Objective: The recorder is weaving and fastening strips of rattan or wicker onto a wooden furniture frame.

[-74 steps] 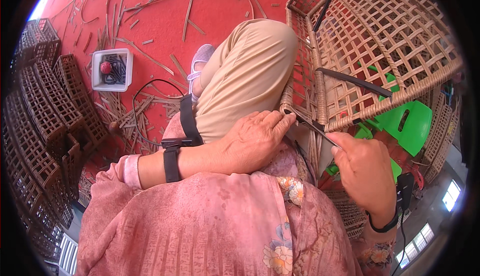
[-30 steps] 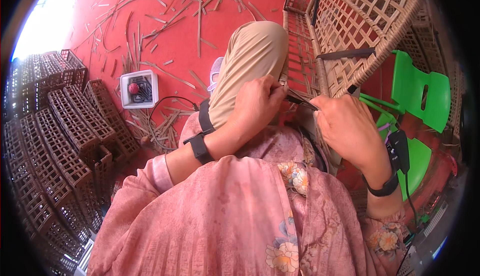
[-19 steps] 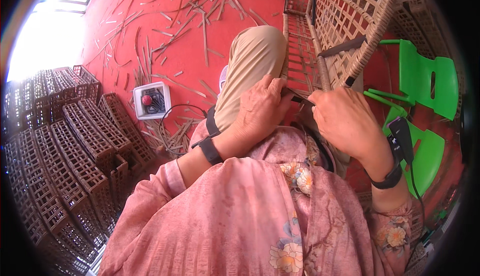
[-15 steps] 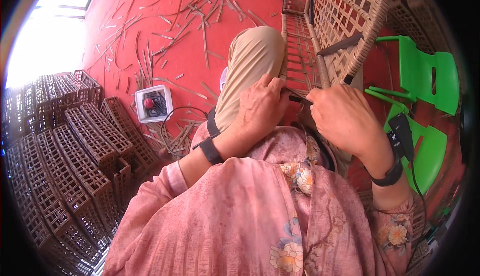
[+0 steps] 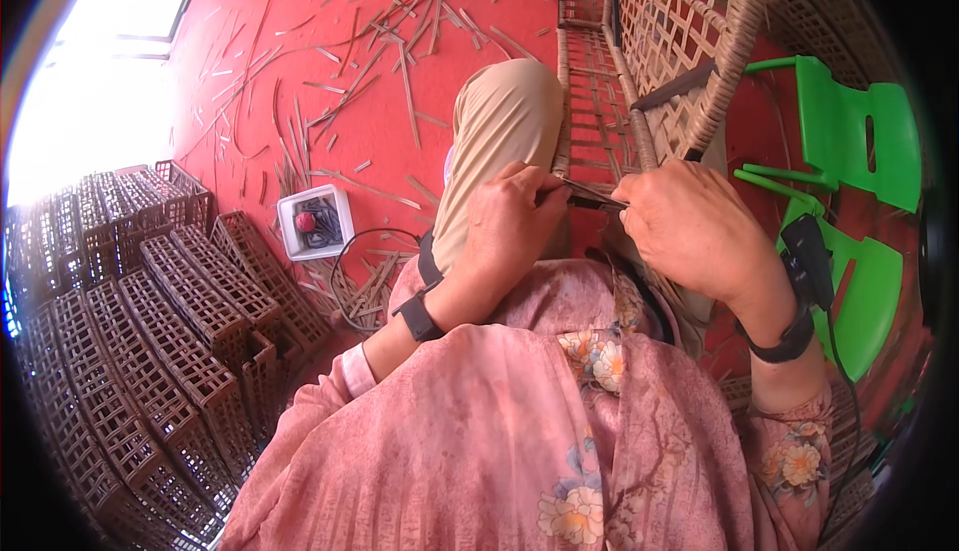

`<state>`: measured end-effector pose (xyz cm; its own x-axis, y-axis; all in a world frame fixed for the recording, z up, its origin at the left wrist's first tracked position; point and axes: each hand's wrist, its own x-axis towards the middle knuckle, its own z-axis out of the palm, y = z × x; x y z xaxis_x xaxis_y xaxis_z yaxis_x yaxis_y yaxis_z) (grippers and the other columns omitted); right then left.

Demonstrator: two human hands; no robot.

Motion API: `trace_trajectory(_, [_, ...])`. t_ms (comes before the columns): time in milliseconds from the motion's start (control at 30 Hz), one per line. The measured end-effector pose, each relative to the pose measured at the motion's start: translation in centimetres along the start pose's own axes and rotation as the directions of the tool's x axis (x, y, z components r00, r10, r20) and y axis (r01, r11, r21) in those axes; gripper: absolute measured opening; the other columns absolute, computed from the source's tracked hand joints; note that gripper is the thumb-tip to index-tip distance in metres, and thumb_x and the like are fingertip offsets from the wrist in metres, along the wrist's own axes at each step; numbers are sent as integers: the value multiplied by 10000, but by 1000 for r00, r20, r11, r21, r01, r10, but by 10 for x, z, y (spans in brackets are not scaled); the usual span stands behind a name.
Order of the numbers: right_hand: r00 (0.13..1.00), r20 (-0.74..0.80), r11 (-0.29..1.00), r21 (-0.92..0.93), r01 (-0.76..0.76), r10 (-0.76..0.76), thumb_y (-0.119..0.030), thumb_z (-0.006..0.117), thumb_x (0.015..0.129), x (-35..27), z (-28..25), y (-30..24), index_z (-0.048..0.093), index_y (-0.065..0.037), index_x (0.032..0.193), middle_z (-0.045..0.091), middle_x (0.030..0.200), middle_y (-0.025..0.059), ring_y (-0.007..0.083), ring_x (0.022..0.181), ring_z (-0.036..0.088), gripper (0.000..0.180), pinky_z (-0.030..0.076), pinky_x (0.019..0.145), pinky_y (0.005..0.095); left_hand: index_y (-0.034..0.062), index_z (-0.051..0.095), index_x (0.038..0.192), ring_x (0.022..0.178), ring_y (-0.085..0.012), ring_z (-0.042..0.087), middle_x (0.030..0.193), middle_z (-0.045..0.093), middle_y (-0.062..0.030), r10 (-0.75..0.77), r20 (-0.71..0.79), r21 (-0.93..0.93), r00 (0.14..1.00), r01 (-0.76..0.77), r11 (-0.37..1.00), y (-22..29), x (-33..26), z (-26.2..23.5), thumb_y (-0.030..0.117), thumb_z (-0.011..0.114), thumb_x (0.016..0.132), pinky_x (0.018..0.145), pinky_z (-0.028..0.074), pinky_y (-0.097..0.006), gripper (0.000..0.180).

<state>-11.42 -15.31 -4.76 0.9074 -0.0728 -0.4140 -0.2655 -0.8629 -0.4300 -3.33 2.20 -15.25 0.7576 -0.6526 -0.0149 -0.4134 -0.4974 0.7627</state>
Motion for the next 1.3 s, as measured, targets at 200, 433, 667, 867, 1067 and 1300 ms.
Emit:
trace_trajectory(200, [1000,-10,999,28,21,-21,-112,542,824,2,0,6,695,8,875,646,808,267,430,816,640,201,512,787,498,28,717,888,711,-276,658,817,661,-124,27,14,27,1000,-27,999,0,-2,0,123,719,811,634,505,-352,123])
trace_trajectory(433, [997,-64,997,61,39,-35,-90,567,798,2,0,10,647,25,707,645,763,263,429,800,650,166,516,756,514,38,690,908,700,-288,649,819,651,-119,59,-17,104,998,-57,993,5,-5,3,106,705,810,623,503,-356,120])
trace_trajectory(667, [995,-93,997,60,47,-41,-106,565,802,1,4,12,650,13,703,648,757,252,421,789,654,177,521,748,504,35,692,910,689,-278,648,838,651,-122,49,-14,60,999,-48,997,1,-1,5,93,700,800,623,504,-357,124])
trace_trajectory(867, [998,-32,998,37,46,-45,-105,548,802,5,1,12,675,10,792,654,781,253,415,796,657,171,521,762,495,40,691,903,681,-294,648,825,642,-133,-11,46,106,999,6,994,8,0,0,105,679,809,636,508,-368,115])
trace_trajectory(1067, [999,42,999,32,-9,8,-104,530,813,4,-5,11,700,3,887,663,825,256,415,818,656,214,520,794,489,48,684,876,703,-334,649,829,642,-143,10,76,171,997,-23,985,11,4,-1,119,642,821,654,505,-404,99])
trace_trajectory(1300, [995,-88,999,24,43,-41,-99,563,790,0,6,9,654,4,695,654,760,239,403,781,662,166,523,731,492,11,674,828,663,-237,658,738,657,-128,-15,33,82,999,12,997,-4,10,3,88,685,784,615,504,-346,89])
